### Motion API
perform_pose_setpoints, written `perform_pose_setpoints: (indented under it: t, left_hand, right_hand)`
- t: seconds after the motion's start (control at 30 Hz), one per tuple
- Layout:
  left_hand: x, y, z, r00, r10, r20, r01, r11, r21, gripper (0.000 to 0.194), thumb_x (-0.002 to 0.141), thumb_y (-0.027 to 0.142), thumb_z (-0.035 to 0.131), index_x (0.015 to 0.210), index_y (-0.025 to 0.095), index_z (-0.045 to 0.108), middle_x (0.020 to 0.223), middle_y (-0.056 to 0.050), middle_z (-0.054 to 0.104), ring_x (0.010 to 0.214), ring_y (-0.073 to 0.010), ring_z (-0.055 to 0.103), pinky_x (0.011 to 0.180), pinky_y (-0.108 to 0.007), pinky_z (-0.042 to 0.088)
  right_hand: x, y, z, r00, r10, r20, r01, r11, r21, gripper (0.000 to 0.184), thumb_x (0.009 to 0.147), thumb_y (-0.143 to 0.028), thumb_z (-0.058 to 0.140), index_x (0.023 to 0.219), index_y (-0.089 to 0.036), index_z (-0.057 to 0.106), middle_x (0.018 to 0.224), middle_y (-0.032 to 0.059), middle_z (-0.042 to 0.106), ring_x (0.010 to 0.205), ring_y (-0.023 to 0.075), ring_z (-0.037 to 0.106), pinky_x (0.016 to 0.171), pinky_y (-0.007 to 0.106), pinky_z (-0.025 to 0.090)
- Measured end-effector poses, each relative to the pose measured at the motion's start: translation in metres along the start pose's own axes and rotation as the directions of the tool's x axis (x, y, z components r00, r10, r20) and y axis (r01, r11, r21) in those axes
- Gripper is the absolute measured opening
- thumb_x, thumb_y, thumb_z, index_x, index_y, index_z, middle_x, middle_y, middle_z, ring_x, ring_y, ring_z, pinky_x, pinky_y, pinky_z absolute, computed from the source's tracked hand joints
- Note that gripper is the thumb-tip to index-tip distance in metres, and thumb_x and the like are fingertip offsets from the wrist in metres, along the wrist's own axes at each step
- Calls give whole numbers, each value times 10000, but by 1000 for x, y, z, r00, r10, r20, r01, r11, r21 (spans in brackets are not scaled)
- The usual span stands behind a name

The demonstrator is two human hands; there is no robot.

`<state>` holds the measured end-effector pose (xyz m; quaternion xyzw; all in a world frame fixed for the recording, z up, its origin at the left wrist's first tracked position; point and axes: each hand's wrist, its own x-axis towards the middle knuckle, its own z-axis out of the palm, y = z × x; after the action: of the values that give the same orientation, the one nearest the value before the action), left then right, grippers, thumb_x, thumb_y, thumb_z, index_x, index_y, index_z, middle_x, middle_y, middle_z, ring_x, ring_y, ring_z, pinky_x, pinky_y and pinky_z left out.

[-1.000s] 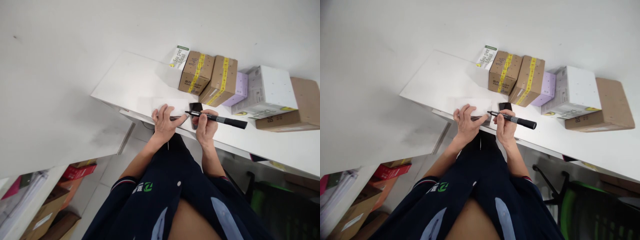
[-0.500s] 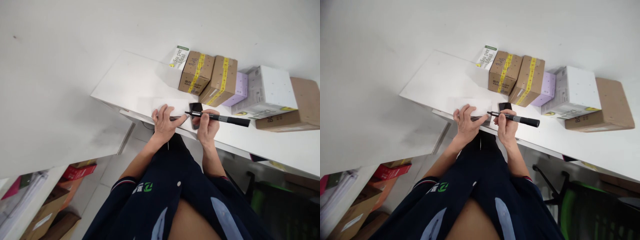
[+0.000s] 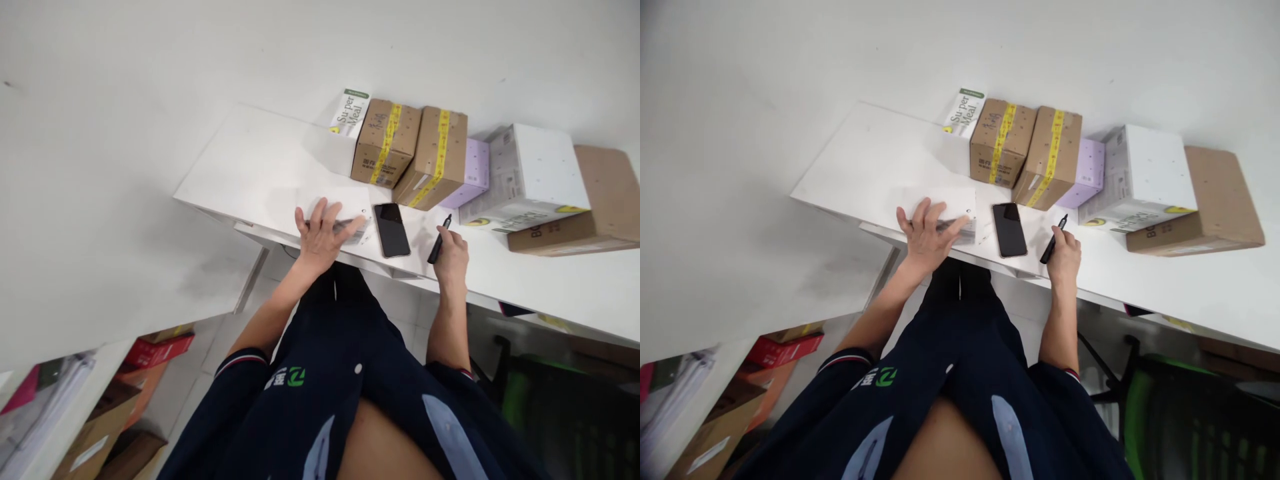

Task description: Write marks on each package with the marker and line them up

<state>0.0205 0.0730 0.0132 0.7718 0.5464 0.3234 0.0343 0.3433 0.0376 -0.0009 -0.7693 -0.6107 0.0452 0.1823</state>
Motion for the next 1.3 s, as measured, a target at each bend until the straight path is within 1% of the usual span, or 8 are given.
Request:
perform_pose_setpoints:
  t: [0.37, 0.57, 0.73, 0.8, 0.87, 0.97, 1.03, 1.3]
  left_hand:
    - [70, -19, 15, 998, -4, -60, 2, 999, -41, 432, 877, 255, 685, 1303, 308, 638, 1467, -139, 574, 1497, -354, 379, 1241, -698, 31]
    - [48, -19, 11, 993, 10, -121, -11, 1000, -8, 398, 890, 364, 652, 1274, 262, 647, 1465, -148, 565, 1515, -354, 352, 1262, -630, 113]
    - [-7, -2, 24, 979, -166, -116, 126, 949, -288, 296, 918, 398, 583, 1089, 184, 696, 1228, -163, 673, 1300, -316, 564, 1186, -564, 338]
    - [-32, 12, 34, 933, -342, 115, 342, 739, -580, 334, 905, 448, 615, 1072, 168, 691, 1123, -145, 701, 1137, -269, 639, 1084, -479, 463]
    - [-52, 28, 44, 769, -469, 433, 607, 328, -724, 408, 875, 512, 667, 1084, 162, 684, 1027, -123, 714, 945, -228, 686, 941, -413, 539]
    - [-69, 51, 53, 614, -418, 669, 710, -76, -700, 489, 887, 586, 647, 1136, 165, 673, 1005, -112, 728, 804, -192, 703, 790, -355, 563]
    - [-73, 64, 54, 590, -409, 696, 655, -261, -709, 459, 874, 590, 676, 1064, 172, 687, 990, -92, 731, 834, -190, 702, 802, -341, 561]
    - [-71, 80, 21, 661, -463, 590, 448, -388, -806, 367, 830, 532, 749, 871, 171, 697, 906, -49, 755, 1029, -254, 697, 969, -388, 548]
  right_hand:
    - [14, -7, 21, 995, 82, 48, -76, 990, -123, 583, 921, -142, 349, 1462, -160, 565, 1368, 244, 597, 1168, 369, 510, 961, 546, 443]
    - [-5, -68, 52, 986, -97, 133, 93, 995, 38, 814, 890, -521, 610, 1576, -141, 390, 1327, 255, 580, 1153, 388, 520, 1013, 595, 431]
    - [-5, -89, 57, 990, -4, 143, -4, 999, 54, 871, 806, -463, 720, 1553, -131, 418, 1256, 268, 602, 1129, 409, 539, 974, 625, 444]
    - [-4, -88, 50, 986, 34, 166, -54, 992, 117, 896, 772, -454, 740, 1543, -129, 419, 1230, 257, 624, 1129, 408, 559, 985, 618, 449]
    - [-8, -87, 42, 973, 58, 221, -119, 955, 273, 949, 741, -494, 755, 1552, -158, 394, 1191, 207, 655, 1083, 371, 605, 982, 579, 481]
    - [-30, -92, 35, 933, 35, 357, -246, 787, 566, 1032, 731, -573, 748, 1586, -192, 312, 1102, 109, 680, 913, 274, 673, 883, 484, 565]
    - [-52, -100, 34, 916, -5, 400, -284, 697, 658, 1051, 721, -583, 757, 1587, -195, 305, 1126, 99, 672, 914, 252, 682, 876, 464, 583]
    - [-101, -119, 36, 979, 61, 197, -196, 561, 804, 805, 777, -510, 742, 1488, -246, 470, 1339, 132, 595, 1163, 250, 623, 1010, 456, 554]
